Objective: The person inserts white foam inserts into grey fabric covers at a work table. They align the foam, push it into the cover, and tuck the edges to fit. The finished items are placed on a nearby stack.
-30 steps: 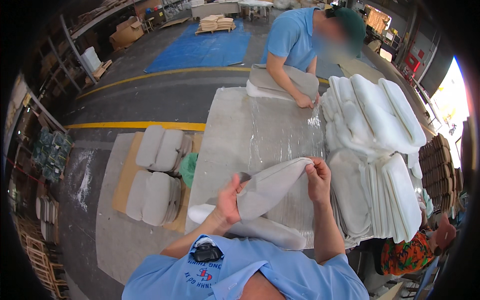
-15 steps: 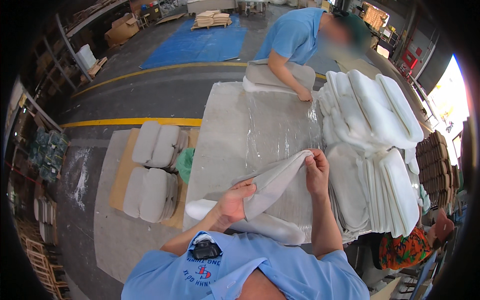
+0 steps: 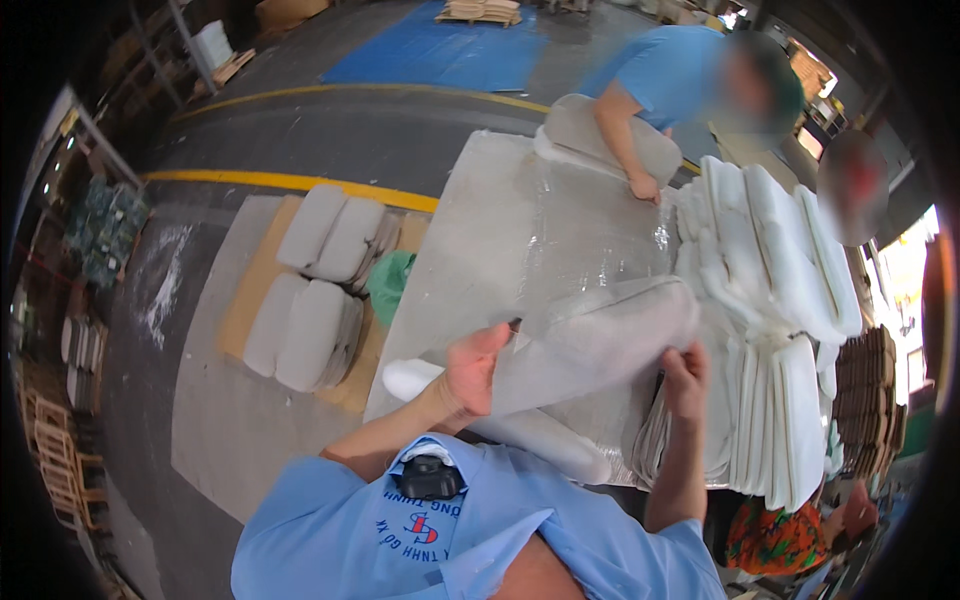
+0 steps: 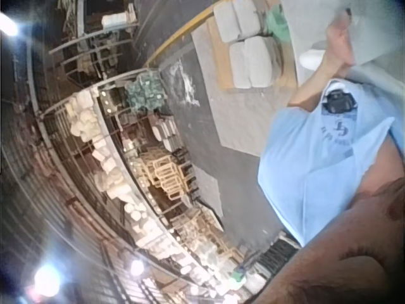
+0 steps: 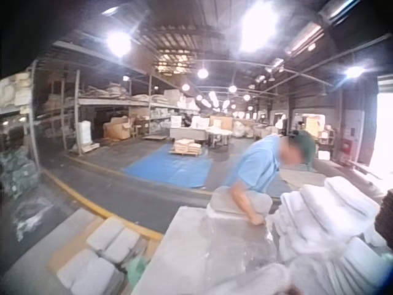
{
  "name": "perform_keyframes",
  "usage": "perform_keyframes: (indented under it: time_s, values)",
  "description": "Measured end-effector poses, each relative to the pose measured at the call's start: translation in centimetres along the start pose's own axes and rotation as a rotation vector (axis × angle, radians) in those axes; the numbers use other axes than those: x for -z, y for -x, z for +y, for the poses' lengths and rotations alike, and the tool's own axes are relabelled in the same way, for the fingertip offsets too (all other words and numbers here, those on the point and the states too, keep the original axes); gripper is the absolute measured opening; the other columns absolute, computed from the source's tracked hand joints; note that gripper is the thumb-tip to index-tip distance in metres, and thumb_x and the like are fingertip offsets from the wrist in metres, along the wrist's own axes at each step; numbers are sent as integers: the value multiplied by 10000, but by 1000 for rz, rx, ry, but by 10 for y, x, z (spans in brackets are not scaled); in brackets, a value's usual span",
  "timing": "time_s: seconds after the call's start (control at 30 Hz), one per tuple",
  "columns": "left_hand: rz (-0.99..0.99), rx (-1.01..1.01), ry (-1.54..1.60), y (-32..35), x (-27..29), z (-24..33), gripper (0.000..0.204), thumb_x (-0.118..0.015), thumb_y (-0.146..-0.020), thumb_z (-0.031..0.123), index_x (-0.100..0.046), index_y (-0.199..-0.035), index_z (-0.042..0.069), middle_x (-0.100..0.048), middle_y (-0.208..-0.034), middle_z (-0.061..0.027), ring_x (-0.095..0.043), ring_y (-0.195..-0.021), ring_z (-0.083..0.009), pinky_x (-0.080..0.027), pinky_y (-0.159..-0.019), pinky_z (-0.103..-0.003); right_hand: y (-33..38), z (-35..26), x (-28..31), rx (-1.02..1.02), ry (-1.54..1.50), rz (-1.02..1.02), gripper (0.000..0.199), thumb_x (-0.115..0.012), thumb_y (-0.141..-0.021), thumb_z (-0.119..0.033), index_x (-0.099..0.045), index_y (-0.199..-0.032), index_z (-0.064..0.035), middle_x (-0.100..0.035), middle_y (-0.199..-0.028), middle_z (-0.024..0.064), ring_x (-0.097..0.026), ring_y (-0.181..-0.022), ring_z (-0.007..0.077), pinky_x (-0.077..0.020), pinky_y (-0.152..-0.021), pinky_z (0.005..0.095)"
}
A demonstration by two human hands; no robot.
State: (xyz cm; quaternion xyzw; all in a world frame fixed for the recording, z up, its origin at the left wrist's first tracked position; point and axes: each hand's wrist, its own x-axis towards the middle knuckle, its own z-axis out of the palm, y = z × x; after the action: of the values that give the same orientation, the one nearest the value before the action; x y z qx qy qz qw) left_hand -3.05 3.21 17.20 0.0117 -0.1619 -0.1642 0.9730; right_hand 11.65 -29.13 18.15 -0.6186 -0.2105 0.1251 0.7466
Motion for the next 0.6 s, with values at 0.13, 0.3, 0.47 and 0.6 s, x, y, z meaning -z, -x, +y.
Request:
perform_keyframes:
  time_s: [0.13,0.3,0.47,0.6]
  values:
    - [95,33,85,22,-12,-7,672,-544,-1055,412,-439,-1559,-21,-536,-1554,-200,-527,-1421,-370,-355,-1227,-524,21,-125,-21,24,588,-128,369,-812,-899,-204,-696,-1150,40,-735,-942,42,-685,-845,136,-522,-732,309]
    - [414,3,-61,57,-29,-19,523,-504,-1083,284,-496,-1522,0,-595,-1498,-161,-580,-1369,-298,-412,-1188,-469,7,-215,-81,102,1042,-741,348,-914,-724,-170,-715,-955,-1,-695,-739,105,-698,-618,276,-499,-563,371]
    - [536,-118,-251,74,-10,-24,427,-541,-1075,247,-610,-1429,19,-677,-1376,-119,-641,-1280,-247,-478,-1125,-410,-60,-132,-90,-307,-77,-792,536,-584,-1037,-582,-660,-933,-61,-675,-765,72,-707,-689,285,-562,-581,429]
    - [617,-252,-359,67,-19,-14,377,-560,-1074,231,-659,-1373,24,-696,-1313,-82,-663,-1186,-185,-512,-1040,-358,-88,48,-177,-550,65,-547,552,-533,-1066,-568,-579,-1239,-46,-655,-1148,134,-675,-963,274,-563,-908,436]
